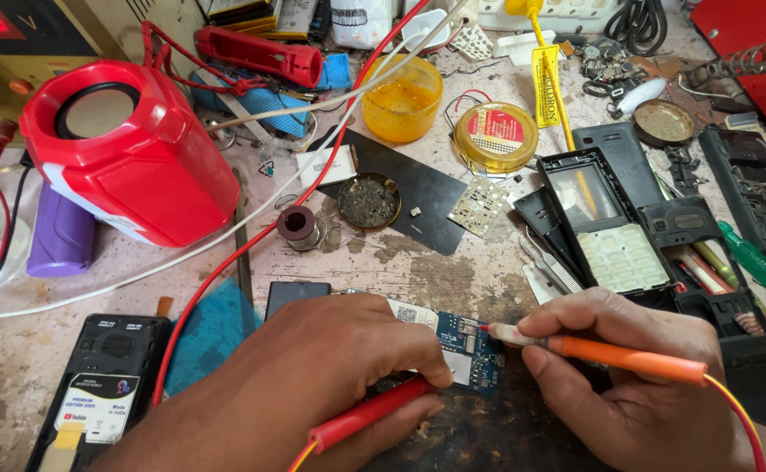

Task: The person disassembles a mobile phone, removes the back cover and battery, then uses a multimeter to test the motherboard. They reconnect the display cable, reassemble the phone, and power it on to confirm the screen displays the Jio startup logo.

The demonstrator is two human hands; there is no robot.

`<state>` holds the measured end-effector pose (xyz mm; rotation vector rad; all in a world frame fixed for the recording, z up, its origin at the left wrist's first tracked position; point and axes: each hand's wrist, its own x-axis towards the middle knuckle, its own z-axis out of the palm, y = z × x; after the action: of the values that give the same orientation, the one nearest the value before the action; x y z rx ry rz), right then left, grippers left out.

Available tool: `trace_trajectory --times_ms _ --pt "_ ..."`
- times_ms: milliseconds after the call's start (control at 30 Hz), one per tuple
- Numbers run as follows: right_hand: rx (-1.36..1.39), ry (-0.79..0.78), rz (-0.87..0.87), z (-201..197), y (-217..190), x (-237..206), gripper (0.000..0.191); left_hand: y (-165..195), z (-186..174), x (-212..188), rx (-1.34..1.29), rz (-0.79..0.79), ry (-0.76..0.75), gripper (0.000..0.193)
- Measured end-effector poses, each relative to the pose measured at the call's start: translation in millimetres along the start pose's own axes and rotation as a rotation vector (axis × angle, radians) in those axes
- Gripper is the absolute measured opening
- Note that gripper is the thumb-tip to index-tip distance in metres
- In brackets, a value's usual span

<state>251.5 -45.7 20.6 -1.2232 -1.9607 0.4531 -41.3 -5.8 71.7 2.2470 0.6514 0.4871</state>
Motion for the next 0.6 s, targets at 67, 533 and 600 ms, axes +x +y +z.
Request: trace_trajectory --times_ms 67,533,600 --pt "0.010 -0.003 0.004 0.0 0.0 -0.1 0.020 0.1 0.1 0.3 -0.001 0.003 0.001 0.016" --pt "-0.045 -0.026 -0.002 -0.1 3.2 0.4 0.017 1.1 0.4 1.5 -0.002 -0.034 -0.018 0.015" --pt "-0.028 -0.021 0.008 0.2 2.5 0.1 0.017 0.8 0.4 1.9 0.002 -0.032 -0.020 0.015"
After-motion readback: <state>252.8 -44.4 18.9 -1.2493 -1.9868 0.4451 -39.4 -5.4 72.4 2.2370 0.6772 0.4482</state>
